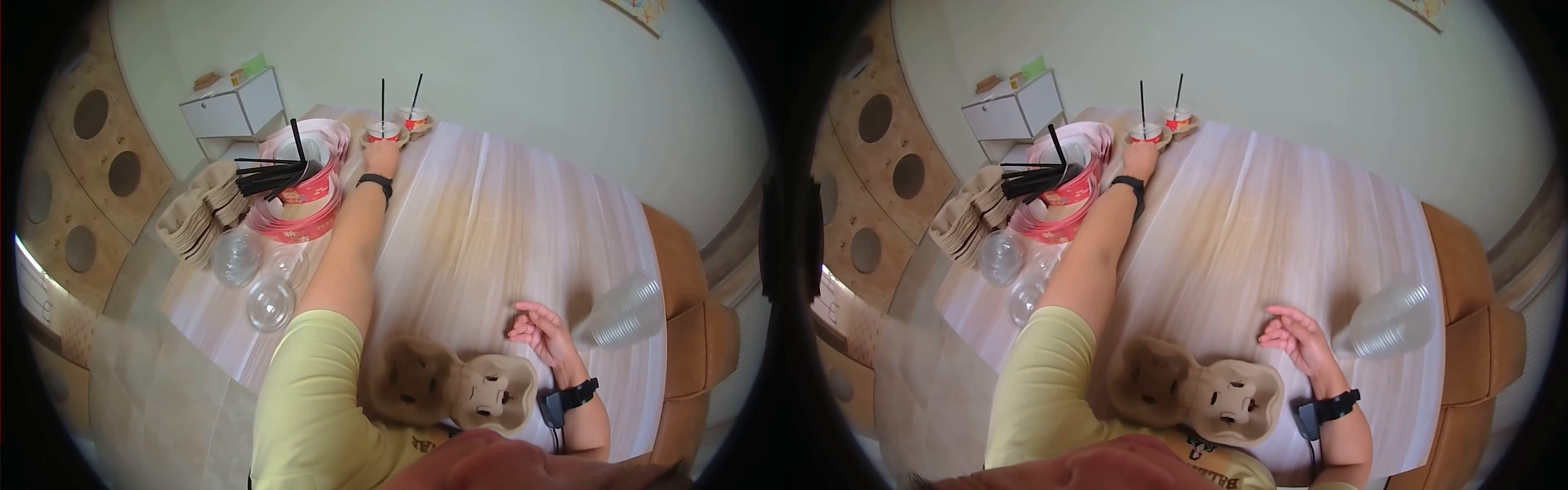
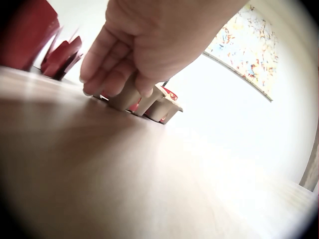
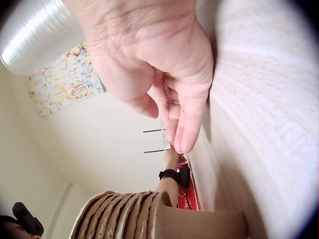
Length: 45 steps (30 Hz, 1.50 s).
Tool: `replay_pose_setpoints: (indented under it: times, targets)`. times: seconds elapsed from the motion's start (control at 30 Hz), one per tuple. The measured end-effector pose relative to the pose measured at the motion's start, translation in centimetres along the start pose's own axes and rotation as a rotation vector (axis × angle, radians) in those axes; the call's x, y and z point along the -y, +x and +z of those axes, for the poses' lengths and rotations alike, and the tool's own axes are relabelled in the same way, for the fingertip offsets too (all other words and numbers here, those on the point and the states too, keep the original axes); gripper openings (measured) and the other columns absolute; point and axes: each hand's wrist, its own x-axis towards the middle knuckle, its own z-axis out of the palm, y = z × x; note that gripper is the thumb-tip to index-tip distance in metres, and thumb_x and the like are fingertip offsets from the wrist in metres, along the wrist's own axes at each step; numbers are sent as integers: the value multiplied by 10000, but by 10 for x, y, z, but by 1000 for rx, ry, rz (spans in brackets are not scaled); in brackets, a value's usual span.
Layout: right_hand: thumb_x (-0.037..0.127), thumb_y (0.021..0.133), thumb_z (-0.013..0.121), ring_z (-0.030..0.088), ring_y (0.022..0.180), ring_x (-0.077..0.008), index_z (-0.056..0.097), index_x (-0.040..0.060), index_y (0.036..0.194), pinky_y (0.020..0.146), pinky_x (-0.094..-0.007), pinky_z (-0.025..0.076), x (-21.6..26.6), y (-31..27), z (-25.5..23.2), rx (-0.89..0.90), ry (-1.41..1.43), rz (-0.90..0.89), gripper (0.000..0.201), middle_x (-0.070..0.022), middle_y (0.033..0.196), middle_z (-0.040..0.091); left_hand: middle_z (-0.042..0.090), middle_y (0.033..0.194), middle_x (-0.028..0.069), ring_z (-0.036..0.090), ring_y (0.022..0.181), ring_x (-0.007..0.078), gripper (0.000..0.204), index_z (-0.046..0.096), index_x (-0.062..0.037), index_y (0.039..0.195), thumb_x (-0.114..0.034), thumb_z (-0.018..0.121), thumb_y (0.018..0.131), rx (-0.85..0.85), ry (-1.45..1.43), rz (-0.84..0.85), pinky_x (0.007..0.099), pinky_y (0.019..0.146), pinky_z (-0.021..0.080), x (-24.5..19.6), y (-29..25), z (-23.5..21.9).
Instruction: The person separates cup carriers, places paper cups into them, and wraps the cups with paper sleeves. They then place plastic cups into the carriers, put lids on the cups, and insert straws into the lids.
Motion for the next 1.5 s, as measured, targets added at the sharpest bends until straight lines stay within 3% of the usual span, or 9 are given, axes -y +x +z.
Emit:
replay_pose_setpoints:
  times: [0.23,0.63,0.9,1.03,1.1,1.2,1.3,1.43,1.5]
  targets:
    - [94,917,406,635,785,-249,478,-56,1130,725,-350,536,1,-2,4,-24,-4,-1,270,-139,836,613,660,844,126,641,823,264,225,684,-74,815,-242,535,799,18,-63,-145,366,694,508,-1,18,11]
    - [115,911,426,639,771,-245,486,-57,1116,719,-359,543,-2,-1,2,-50,-37,-38,274,-136,843,605,670,796,94,660,765,228,204,690,-102,788,-106,487,804,-1,-30,-178,339,610,527,-7,13,5]
    - [111,917,410,639,756,-234,484,-57,1118,710,-342,543,-4,-1,2,-46,-38,-58,272,-138,838,603,663,827,120,655,785,234,160,683,-76,801,-150,544,771,-74,-6,7,363,636,518,9,-5,-77]
    - [117,916,419,638,758,-224,489,-51,1119,721,-327,537,-3,-3,0,-35,-70,-59,272,-131,840,606,652,686,97,640,673,258,196,648,-20,736,-182,540,759,353,-188,19,367,620,500,40,-27,-150]
    - [125,915,426,636,764,-217,498,-45,1112,720,-322,536,-4,-1,-1,-20,-68,-60,270,-122,836,608,577,517,79,581,452,174,164,633,-49,772,-198,569,794,276,-218,91,297,412,450,57,-47,-181]
    - [134,915,434,636,770,-209,504,-38,1108,717,-310,534,-3,0,-2,-14,-92,-67,268,-115,830,610,579,526,64,568,441,153,132,615,-36,792,-144,541,810,272,-234,125,275,396,433,76,-85,-232]
    - [132,914,438,635,767,-203,503,-40,1110,718,-301,535,-5,-2,-2,6,-89,-43,269,-112,830,607,602,574,87,603,539,235,130,616,-47,740,-170,573,750,421,-286,-82,343,535,470,100,-132,-253]
    - [121,913,432,631,767,-192,493,-45,1122,729,-290,538,-4,0,3,-11,-129,-75,273,-112,843,592,581,621,117,602,646,263,149,606,-53,766,-189,633,712,394,-116,297,352,615,479,139,-203,-252]
    - [117,912,433,628,781,-194,491,-46,1121,732,-291,535,-2,0,5,-25,-145,-68,272,-112,843,591,601,830,143,585,830,289,296,571,-72,923,-260,669,717,558,-181,124,344,730,468,143,-237,-253]
